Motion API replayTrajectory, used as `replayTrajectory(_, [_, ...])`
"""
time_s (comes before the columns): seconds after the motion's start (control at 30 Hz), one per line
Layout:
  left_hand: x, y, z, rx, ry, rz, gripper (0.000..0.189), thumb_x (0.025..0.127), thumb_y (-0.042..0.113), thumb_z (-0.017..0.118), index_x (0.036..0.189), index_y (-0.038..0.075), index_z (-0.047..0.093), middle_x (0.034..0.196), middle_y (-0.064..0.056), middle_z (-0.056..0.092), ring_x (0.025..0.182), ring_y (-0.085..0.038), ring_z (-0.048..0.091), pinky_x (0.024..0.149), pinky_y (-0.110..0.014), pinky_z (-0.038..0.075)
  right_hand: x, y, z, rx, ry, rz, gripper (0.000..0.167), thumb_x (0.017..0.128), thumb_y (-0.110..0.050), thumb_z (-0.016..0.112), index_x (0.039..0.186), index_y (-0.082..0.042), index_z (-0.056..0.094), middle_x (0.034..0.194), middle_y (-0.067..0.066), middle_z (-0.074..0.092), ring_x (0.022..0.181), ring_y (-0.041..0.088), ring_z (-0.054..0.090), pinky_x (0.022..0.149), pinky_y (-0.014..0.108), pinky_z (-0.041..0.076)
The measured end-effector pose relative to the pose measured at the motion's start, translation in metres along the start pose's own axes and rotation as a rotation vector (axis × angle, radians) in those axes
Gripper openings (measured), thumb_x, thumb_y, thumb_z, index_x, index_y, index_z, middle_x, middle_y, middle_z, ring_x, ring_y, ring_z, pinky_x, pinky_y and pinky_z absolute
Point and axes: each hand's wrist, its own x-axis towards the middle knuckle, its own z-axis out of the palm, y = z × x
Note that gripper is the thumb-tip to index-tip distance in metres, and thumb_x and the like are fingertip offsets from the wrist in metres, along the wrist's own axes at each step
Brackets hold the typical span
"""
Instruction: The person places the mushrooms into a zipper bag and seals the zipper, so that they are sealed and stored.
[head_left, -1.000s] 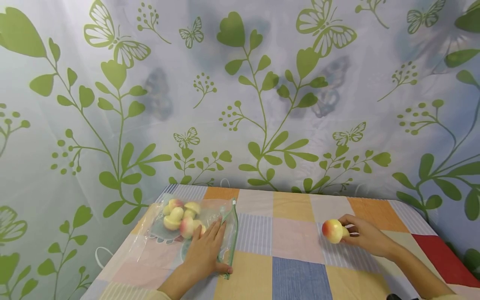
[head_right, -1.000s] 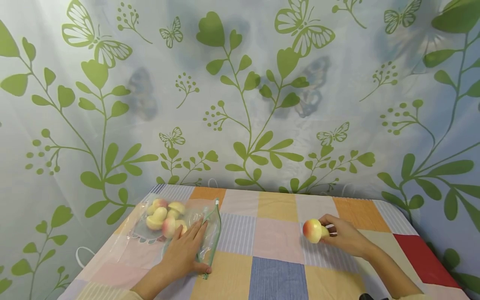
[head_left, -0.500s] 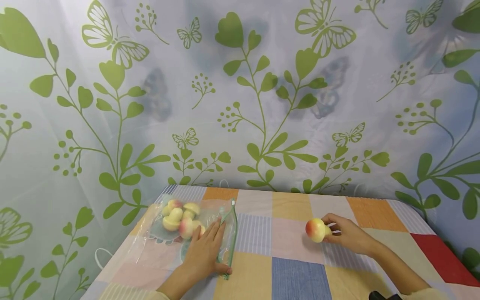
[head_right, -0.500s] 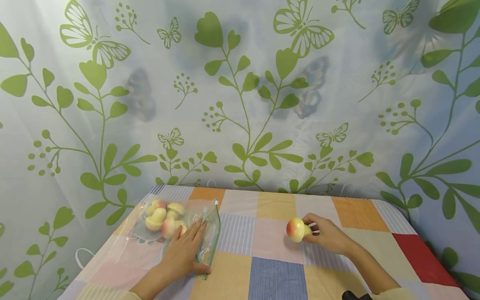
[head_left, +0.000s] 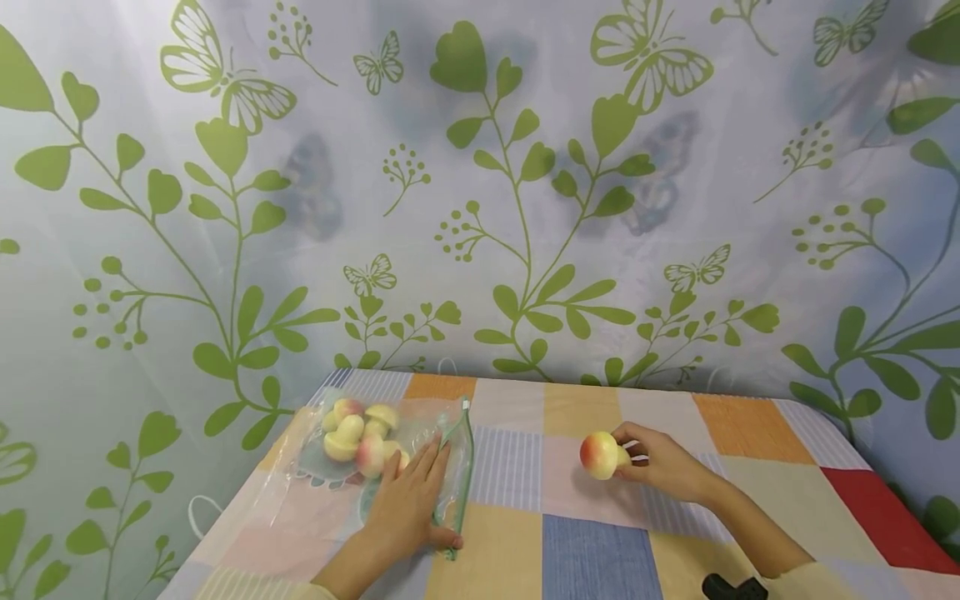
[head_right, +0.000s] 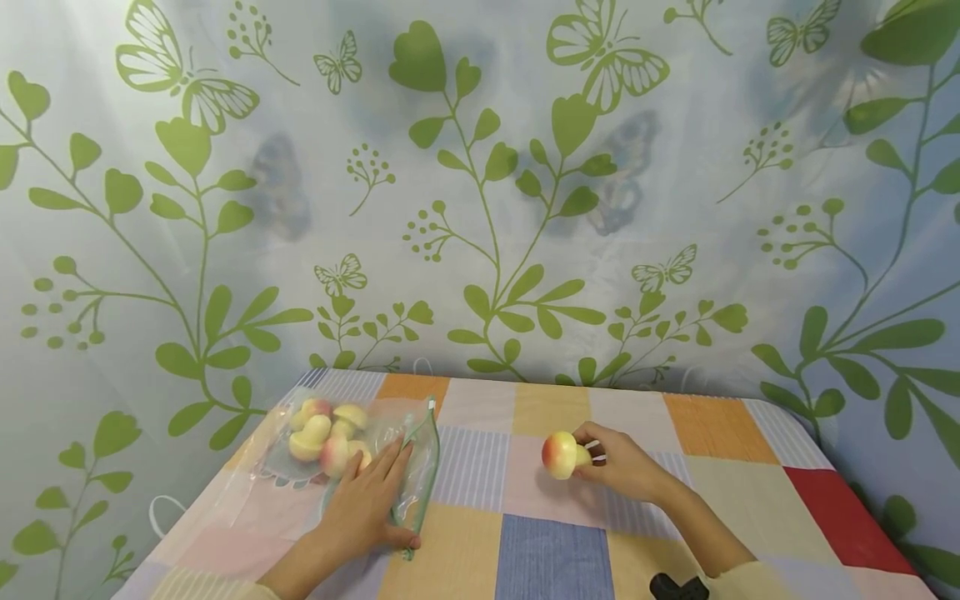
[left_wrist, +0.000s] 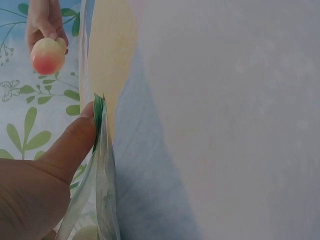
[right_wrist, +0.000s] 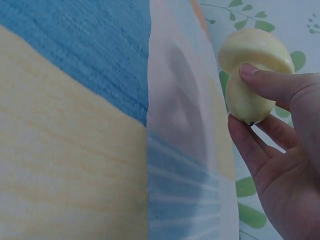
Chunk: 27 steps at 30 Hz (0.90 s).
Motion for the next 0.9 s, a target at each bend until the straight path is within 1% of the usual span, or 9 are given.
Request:
replayTrajectory(0.2, [-0.001, -0.002, -0.001, -0.005, 0.008, 0.012, 0.137, 0.058, 0.076, 0.081, 0.158, -0.004, 0.032, 0.165, -0.023, 0.028, 0.148, -0.037, 0.034, 0.112, -0.071, 0.026, 0.006, -0.006, 0.011, -0.009, 0.008, 0.001, 0.036, 0.09, -0.012, 0.082, 0.119, -0.007, 0.062, 0.12, 0.012, 0.062, 0.106, 0.033, 0.068, 0.087, 0.035, 0.058])
replayTrajectory(0.47, [-0.008, -0.005, -0.002, 0.005, -0.008, 0.027, 0.136, 0.059, 0.076, 0.078, 0.158, -0.004, 0.031, 0.165, -0.023, 0.027, 0.149, -0.036, 0.034, 0.112, -0.071, 0.027, 0.011, -0.015, 0.027, 0.006, 0.006, 0.0, 0.035, 0.091, -0.011, 0.081, 0.119, -0.008, 0.062, 0.121, 0.012, 0.062, 0.107, 0.033, 0.068, 0.088, 0.035, 0.058])
replayTrajectory(0.63, [-0.008, -0.006, -0.002, 0.014, 0.007, 0.034, 0.136, 0.059, 0.077, 0.077, 0.158, -0.004, 0.031, 0.165, -0.023, 0.028, 0.148, -0.036, 0.035, 0.112, -0.07, 0.028, 0.021, -0.016, 0.039, 0.03, 0.002, -0.016, 0.035, 0.091, -0.012, 0.081, 0.12, -0.007, 0.062, 0.121, 0.012, 0.063, 0.106, 0.03, 0.068, 0.087, 0.036, 0.059])
replayTrajectory(0.9, [-0.008, -0.006, -0.003, 0.019, 0.004, 0.038, 0.136, 0.06, 0.077, 0.077, 0.158, -0.005, 0.03, 0.165, -0.023, 0.028, 0.148, -0.037, 0.036, 0.112, -0.07, 0.028, 0.039, -0.017, 0.06, 0.072, -0.009, -0.017, 0.035, 0.09, -0.01, 0.082, 0.12, -0.006, 0.064, 0.12, 0.01, 0.066, 0.106, 0.03, 0.068, 0.086, 0.035, 0.059])
